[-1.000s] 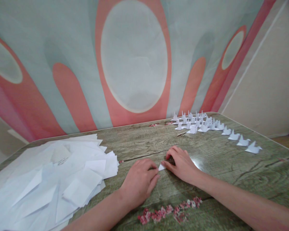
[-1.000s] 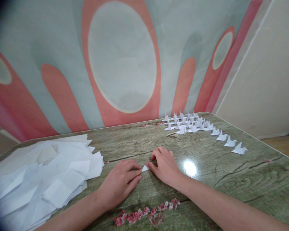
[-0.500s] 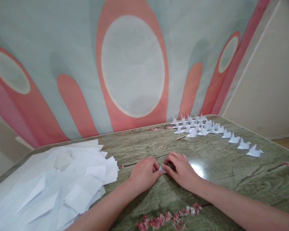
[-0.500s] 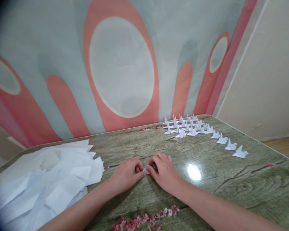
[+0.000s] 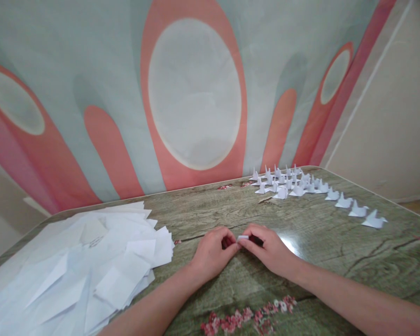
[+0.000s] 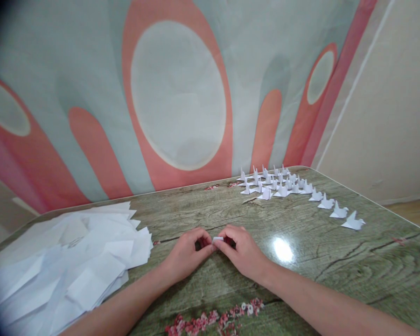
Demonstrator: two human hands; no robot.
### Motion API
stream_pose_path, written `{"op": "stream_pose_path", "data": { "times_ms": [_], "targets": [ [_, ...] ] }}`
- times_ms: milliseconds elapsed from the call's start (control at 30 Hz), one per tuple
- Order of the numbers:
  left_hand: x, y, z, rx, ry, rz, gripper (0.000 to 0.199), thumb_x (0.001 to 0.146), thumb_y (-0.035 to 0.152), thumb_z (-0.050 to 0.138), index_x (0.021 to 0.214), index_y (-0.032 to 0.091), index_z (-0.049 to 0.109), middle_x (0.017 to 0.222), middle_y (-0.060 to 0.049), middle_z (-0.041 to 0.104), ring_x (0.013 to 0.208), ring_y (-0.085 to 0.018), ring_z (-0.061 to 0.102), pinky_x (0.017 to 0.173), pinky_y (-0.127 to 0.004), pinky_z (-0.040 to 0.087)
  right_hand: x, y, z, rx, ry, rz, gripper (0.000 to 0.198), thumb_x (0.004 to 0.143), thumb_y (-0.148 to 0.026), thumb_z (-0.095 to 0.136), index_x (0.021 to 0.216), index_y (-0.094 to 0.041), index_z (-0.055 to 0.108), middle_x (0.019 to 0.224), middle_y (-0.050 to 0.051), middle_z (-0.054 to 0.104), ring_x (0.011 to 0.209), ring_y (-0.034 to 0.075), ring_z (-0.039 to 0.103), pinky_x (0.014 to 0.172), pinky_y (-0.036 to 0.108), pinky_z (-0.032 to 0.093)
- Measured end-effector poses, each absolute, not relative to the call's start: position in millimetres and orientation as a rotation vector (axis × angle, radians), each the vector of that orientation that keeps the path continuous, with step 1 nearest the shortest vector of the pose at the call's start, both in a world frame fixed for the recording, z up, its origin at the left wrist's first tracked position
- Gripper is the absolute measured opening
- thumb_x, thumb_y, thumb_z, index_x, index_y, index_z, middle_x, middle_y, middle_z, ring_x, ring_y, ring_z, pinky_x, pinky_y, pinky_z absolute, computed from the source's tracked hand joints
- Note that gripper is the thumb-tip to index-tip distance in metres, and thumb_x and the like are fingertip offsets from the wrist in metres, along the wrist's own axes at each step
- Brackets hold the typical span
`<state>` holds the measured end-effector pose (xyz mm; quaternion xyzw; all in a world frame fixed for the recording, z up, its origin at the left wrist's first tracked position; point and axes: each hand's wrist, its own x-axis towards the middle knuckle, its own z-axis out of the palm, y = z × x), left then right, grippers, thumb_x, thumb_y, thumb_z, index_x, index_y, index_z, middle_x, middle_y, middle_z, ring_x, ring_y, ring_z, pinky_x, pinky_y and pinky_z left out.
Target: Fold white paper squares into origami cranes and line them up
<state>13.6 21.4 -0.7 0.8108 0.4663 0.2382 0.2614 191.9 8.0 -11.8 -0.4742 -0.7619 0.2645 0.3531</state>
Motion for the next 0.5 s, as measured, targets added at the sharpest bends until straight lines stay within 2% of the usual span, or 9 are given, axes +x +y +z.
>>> {"op": "stream_pose_path", "data": {
  "times_ms": [167, 333, 500],
  "targets": [
    [13.9, 18.0, -1.6, 2.213, 1.286, 0.657, 0.016, 0.079, 0.033, 0.055, 0.074, 0.018, 0.057, 0.072, 0.000, 0.058, 0.066, -0.013, 0.052, 0.061, -0.023, 0.040, 191.7, 7.2, -11.2, -1.184, -1.971, 0.650, 0.021, 0.085, -0.032, 0.050, 0.068, -0.019, 0.054, 0.067, -0.001, 0.055, 0.068, 0.014, 0.051, 0.067, 0.028, 0.037],
    [14.2, 17.2, -1.1, 2.205, 1.225, 0.729, 0.016, 0.080, 0.028, 0.054, 0.093, 0.019, 0.058, 0.082, -0.001, 0.058, 0.073, -0.013, 0.053, 0.066, -0.023, 0.041, 192.1, 6.9, -11.3, -1.161, -1.960, 0.671, 0.020, 0.085, -0.030, 0.049, 0.070, -0.019, 0.056, 0.069, 0.000, 0.055, 0.069, 0.015, 0.052, 0.068, 0.028, 0.038],
    [15.1, 16.5, 4.2, 2.270, 1.178, 0.682, 0.018, 0.084, 0.026, 0.049, 0.072, 0.018, 0.060, 0.073, -0.001, 0.055, 0.072, -0.014, 0.053, 0.066, -0.023, 0.039, 190.6, 6.4, -12.4, -1.166, -1.920, 0.702, 0.020, 0.085, -0.033, 0.047, 0.074, -0.020, 0.057, 0.070, 0.000, 0.055, 0.068, 0.014, 0.052, 0.064, 0.026, 0.040]
  ]
}}
